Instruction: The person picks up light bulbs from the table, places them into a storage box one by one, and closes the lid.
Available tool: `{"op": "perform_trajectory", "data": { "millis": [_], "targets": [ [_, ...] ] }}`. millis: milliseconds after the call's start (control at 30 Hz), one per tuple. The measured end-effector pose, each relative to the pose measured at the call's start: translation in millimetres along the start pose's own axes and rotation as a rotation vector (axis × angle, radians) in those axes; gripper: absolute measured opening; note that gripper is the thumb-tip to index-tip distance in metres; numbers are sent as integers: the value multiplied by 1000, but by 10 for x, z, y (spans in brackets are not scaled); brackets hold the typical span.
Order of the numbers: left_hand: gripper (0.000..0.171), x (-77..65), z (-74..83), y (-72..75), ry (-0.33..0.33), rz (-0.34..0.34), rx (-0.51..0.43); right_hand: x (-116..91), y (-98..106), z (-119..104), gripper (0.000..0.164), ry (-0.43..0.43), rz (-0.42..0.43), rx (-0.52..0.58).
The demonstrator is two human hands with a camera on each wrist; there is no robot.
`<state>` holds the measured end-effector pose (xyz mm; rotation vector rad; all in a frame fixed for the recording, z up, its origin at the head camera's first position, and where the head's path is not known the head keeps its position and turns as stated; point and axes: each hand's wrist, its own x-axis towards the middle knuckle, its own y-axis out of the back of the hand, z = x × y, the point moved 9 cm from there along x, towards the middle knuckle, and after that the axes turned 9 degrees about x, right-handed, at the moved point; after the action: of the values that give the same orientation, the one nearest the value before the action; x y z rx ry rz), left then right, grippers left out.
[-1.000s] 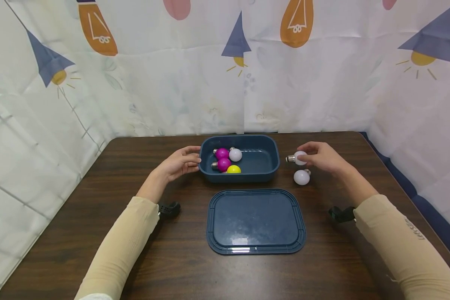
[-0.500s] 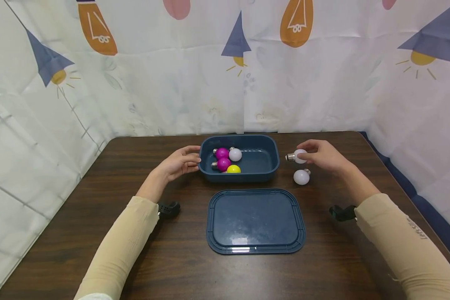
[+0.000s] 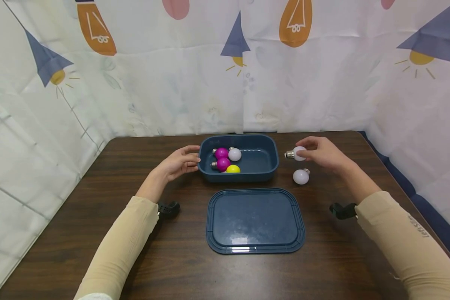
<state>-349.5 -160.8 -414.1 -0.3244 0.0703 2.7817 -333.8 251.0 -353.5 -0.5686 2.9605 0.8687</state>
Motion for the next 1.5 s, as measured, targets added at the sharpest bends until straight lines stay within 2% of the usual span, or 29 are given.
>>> {"op": "perform_trajectory", "data": {
  "millis": [500, 1133, 1500],
  "targets": [
    [61, 9, -2, -8, -9, -14, -17, 25, 55, -121, 53, 20, 33, -24],
    [61, -13, 31, -39, 2, -33, -31, 46, 63, -276, 54, 9, 28, -29],
    [60, 5, 5, -28, 3, -32, -31, 67, 49, -384, 52, 36, 31, -59]
  ]
}}
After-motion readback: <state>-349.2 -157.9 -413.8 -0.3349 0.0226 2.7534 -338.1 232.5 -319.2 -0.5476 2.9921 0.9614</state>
